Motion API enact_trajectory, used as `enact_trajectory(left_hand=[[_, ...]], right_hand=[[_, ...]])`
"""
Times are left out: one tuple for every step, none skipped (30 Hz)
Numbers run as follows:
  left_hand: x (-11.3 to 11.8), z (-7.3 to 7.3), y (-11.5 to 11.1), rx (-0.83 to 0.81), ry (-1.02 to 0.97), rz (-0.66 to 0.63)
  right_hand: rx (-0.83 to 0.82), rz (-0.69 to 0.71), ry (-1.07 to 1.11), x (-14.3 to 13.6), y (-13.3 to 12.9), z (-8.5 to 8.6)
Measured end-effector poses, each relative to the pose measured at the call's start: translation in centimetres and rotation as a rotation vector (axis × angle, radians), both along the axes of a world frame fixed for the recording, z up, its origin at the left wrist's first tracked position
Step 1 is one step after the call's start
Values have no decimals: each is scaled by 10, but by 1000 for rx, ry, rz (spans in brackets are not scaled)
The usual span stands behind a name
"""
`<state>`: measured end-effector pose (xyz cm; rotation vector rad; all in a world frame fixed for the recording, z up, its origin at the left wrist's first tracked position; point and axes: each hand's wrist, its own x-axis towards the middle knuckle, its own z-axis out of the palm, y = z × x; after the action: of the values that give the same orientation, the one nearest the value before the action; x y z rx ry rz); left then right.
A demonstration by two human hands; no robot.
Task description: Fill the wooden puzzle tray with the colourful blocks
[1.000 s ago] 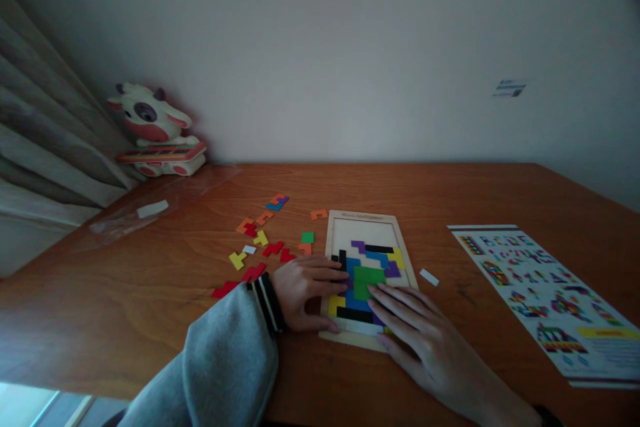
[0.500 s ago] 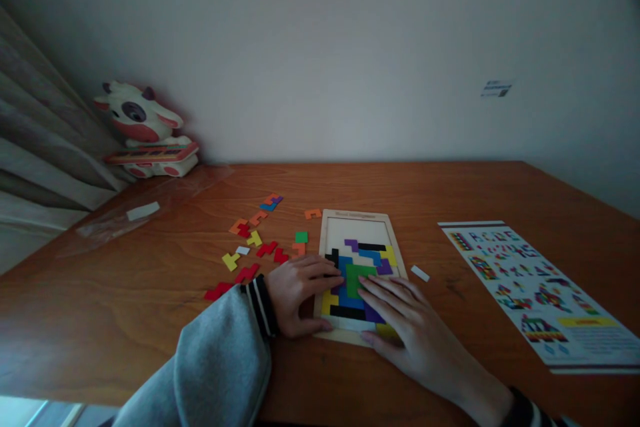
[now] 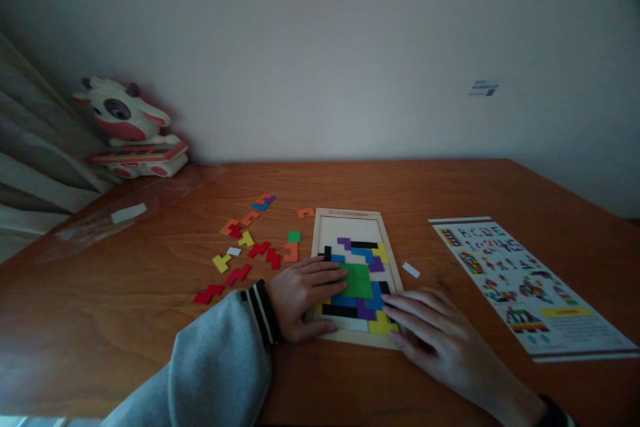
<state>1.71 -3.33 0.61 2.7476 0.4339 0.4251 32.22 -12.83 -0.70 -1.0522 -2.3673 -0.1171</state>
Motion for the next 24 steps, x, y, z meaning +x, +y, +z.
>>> enact_trajectory(left_hand=[[0,0,0,3,1,2],[-1,1,0,6,-2,3],[-1,1,0,8,-7,3],[-1,1,0,10,-12,1],[-1,1,0,11,-16,0],[-1,1,0,11,-17,-1],[0,1,1,11,-19,0],[0,1,1,11,-19,-1],[0,1,1,11,-21,-2],[0,1,1,11,-22,-5],[0,2,1,11,-25,-7],[0,2,1,11,-28,-9],[0,2,1,11,-28,-10],[0,2,1,12,-26,-11],[0,2,1,13,-24,-10],[0,2,2,15,-21,-12],[0,2,2,17,-21,-13],[0,1,2,20,-21,-14],[0,1,2,23,-24,-14],[-1,1,2,26,-29,-14],[-1,1,2,29,-34,-14],[-1,0,2,30,-36,-14],[0,0,2,31,-37,-15],[0,0,2,29,-37,-15]], right_hand=[[3,25,-6,-1,-1,1],[6,45,-14,-3,-1,1],[5,60,-24,-5,-2,2],[1,73,-37,-6,-2,3],[-5,80,-48,-7,-2,4],[-7,84,-56,-7,-2,5],[-3,86,-61,-8,-2,5],[4,89,-68,-8,-1,6],[8,91,-81,-7,-1,6],[7,93,-94,-7,-1,7],[0,94,-107,-7,-1,7],[-15,93,-116,-7,0,7],[-36,92,-118,-7,0,8],[-54,91,-111,-7,0,8],[-66,91,-96,-7,-1,8],[-72,90,-81,-6,-1,8],[-71,84,-67,-6,-2,7],[-63,75,-54,-5,-2,7],[-52,65,-45,-4,-3,6],[-38,53,-39,-2,-4,6],[-23,44,-38,-1,-4,5],[-12,44,-41,-1,-5,5],[-8,52,-47,-1,-5,5],[-11,67,-57,-1,-5,6]])
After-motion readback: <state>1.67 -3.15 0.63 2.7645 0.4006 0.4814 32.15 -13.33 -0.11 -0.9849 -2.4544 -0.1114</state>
